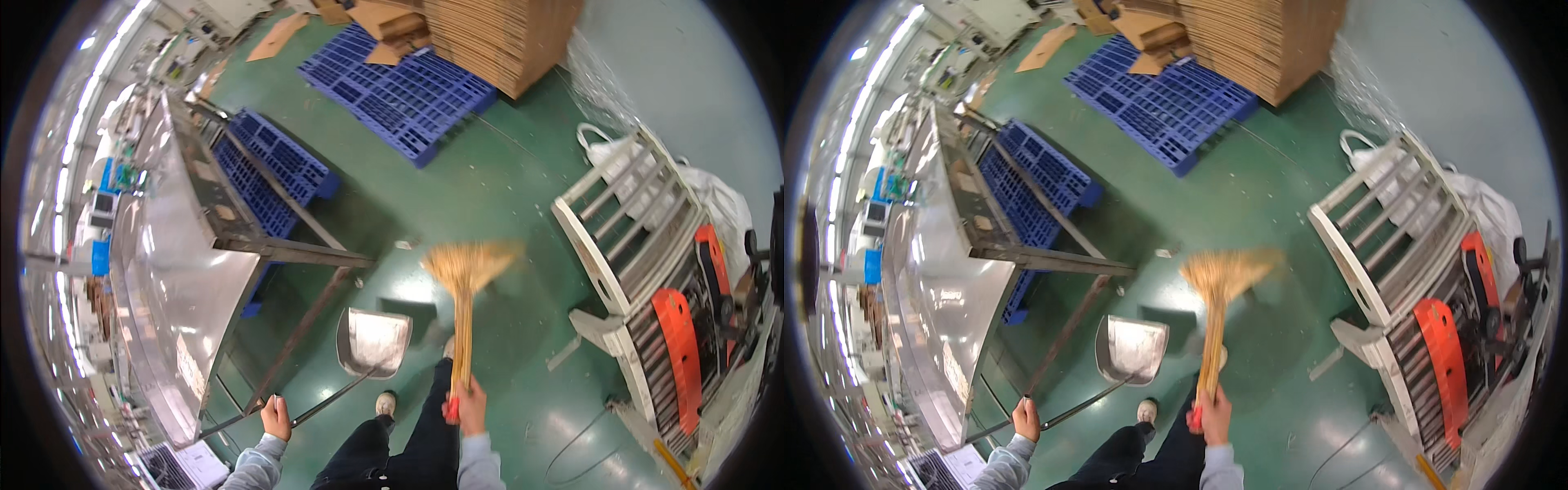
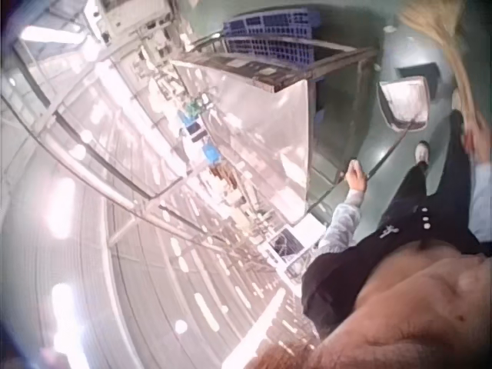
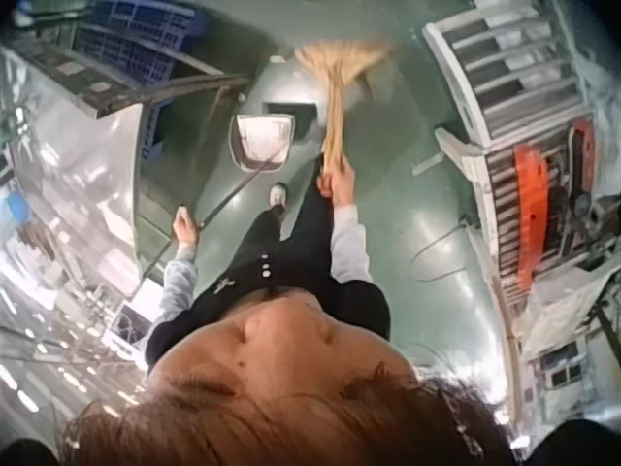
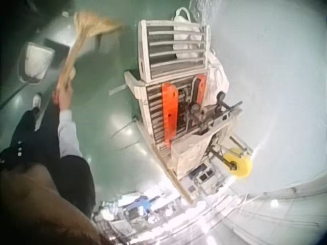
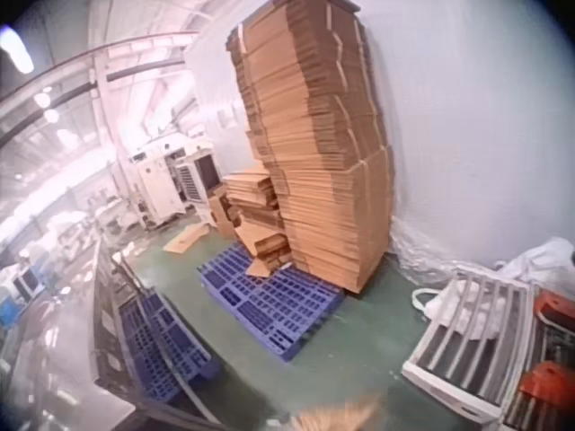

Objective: The person sweeps debris with a broom and dustpan, collects plastic scraps by hand, and then places blue packages of wipes into a large plastic bag.

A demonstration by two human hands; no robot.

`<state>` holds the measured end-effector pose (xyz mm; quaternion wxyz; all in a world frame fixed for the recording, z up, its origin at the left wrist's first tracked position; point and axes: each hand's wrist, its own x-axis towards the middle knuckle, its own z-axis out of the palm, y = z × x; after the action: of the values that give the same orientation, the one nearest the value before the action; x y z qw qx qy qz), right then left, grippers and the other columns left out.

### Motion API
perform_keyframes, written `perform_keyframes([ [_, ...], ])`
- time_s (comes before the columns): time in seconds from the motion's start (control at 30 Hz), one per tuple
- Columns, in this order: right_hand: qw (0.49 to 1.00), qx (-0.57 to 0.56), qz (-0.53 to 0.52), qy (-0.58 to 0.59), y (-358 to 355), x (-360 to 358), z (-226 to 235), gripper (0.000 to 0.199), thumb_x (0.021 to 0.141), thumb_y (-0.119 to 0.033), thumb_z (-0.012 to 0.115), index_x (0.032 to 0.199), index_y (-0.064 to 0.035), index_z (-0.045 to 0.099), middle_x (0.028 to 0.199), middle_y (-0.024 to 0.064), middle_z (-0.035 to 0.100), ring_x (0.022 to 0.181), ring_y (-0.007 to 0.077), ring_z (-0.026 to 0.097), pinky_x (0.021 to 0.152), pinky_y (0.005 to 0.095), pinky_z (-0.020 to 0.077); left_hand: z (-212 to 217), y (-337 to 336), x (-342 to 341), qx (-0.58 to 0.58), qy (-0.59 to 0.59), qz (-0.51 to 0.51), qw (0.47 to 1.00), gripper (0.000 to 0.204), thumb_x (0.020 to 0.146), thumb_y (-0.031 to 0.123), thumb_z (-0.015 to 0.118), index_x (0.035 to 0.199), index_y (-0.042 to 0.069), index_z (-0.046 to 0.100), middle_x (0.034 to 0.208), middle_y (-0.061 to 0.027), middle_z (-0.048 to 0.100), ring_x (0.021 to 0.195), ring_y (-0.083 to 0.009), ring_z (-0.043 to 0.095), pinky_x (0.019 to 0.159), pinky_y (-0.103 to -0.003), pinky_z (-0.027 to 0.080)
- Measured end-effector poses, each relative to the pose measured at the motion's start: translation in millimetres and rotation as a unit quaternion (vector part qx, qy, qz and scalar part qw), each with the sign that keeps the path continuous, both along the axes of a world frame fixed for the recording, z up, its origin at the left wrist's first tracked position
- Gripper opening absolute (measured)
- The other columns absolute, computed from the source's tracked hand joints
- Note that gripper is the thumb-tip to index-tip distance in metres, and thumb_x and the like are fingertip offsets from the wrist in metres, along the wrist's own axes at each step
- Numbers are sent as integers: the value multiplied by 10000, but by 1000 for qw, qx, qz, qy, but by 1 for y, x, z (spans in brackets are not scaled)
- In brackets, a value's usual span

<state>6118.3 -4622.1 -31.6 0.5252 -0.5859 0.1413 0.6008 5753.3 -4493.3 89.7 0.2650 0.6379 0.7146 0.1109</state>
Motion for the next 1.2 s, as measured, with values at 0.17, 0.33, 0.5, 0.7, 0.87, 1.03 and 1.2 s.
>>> perform_keyframes([
  [0.17, 994, 83, -73, 12, 119, 124, -140, 278, 903, -259, 522, 1157, -155, 486, 637, 46, 525, 450, 160, 514, 365, 313, 448, 9, 12, 30, 40, -45, -69, 996, 406, 961, 320, 335, 651, 63, 387, 536, 26, 332, 481, -65, 319, 431, -263, 252],
  [0.33, 977, 50, -205, 40, 50, 128, -177, 263, 921, -281, 485, 1173, -207, 477, 747, 13, 522, 599, 133, 547, 428, 299, 470, 16, 26, 48, -62, -168, 33, 983, 431, 967, 393, 323, 674, 81, 377, 479, 22, 276, 369, -43, 267, 333, -211, 191],
  [0.5, 920, -83, -352, 149, -170, -80, -96, 466, 908, -276, 510, 1348, -242, 361, 831, 32, 564, 568, 168, 554, 425, 314, 469, 5, 36, 49, -124, -198, -11, 972, 409, 957, 414, 362, 684, 110, 370, 455, 42, 267, 325, -42, 244, 293, -214, 174],
  [0.7, 904, -96, -409, 79, -249, -170, 52, 525, 876, -195, 554, 1359, -180, 348, 709, 74, 534, 468, 185, 522, 402, 319, 459, -62, 25, 23, -144, -182, -191, 954, 372, 947, 371, 427, 667, 129, 390, 493, 66, 294, 385, -24, 268, 344, -211, 186],
  [0.87, 937, -120, -311, -101, -317, -145, -58, 599, 783, -197, 652, 1331, -151, 417, 639, 51, 570, 430, 149, 516, 392, 309, 446, -54, -4, 61, -130, -164, -294, 932, 389, 932, 365, 473, 631, 132, 395, 530, 88, 278, 444, -15, 238, 389, -217, 158],
  [1.03, 826, -23, -559, 63, -460, -224, -126, 561, 781, -164, 677, 1296, -234, 466, 668, 55, 540, 481, 151, 503, 382, 301, 417, -42, -31, 79, -23, -76, -412, 908, 465, 943, 382, 438, 662, 12, 429, 592, 62, 298, 579, -59, 245, 499, -256, 219],
  [1.2, 813, -269, -514, 46, -592, -374, -54, 518, 778, -203, 666, 1264, -124, 507, 672, 74, 590, 516, 160, 543, 463, 353, 480, -36, -87, 85, 130, -12, -469, 874, 568, 925, 454, 431, 940, -93, 582, 731, -68, 566, 666, -149, 432, 652, -301, 401],
])
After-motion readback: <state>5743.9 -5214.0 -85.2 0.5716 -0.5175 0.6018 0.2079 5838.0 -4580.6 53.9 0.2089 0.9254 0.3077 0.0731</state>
